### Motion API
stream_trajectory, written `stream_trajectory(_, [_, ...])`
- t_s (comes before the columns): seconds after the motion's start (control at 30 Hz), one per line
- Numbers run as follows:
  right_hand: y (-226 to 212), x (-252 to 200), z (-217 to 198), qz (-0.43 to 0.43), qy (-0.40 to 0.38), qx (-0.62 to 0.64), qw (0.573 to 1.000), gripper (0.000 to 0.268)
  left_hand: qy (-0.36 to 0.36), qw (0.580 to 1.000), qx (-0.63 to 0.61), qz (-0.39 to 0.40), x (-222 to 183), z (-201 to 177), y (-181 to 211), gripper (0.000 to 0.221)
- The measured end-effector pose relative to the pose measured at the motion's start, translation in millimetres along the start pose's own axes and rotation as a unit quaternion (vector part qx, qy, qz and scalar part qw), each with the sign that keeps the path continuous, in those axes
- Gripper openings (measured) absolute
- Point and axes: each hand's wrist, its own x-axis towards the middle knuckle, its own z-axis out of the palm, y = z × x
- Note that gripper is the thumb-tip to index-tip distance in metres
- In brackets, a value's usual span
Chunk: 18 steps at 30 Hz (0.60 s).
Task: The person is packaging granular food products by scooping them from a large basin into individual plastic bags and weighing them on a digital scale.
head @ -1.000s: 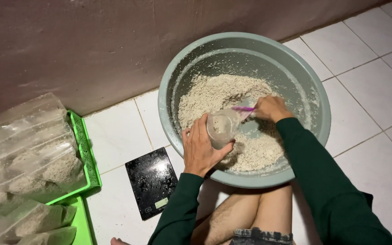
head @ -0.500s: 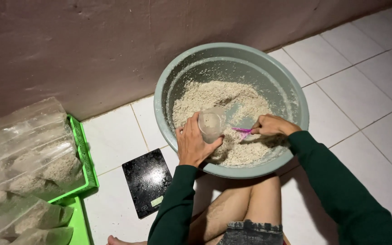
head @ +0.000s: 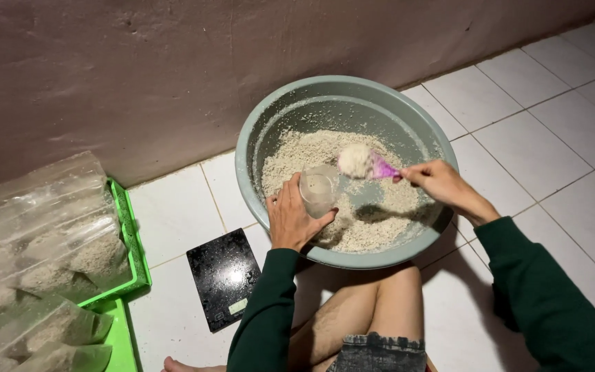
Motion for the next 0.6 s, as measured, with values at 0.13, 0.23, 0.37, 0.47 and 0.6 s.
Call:
stream_trajectory(0.13, [-39.1,-20.8,-12.8,-0.007,0.040,0.011,0.999,0.024,-0.003,1.000,0.014,-0.006,-1.1,0.3,0.3,0.101])
stream_trajectory(0.23, [-71.7,-38.4,-13.7,-0.010,0.039,-0.018,0.999,0.024,-0.027,1.000,0.006,-0.006,-0.7,-3.9,2.0,0.100])
stream_trajectory(0.37, [-88.9,-52.8,0.3,-0.065,0.054,-0.085,0.993,0.025,-0.034,0.999,0.019,0.015,-2.4,-7.7,6.1,0.102])
stream_trajectory(0.47, [-98.4,-57.0,5.8,-0.095,0.078,-0.136,0.983,0.025,-0.022,1.000,0.013,0.013,-1.9,-6.6,4.9,0.103])
stream_trajectory(0.6, [-76.2,-43.6,17.8,-0.121,0.126,-0.212,0.962,0.024,-0.019,1.000,0.012,0.019,-1.5,-5.5,4.5,0.103])
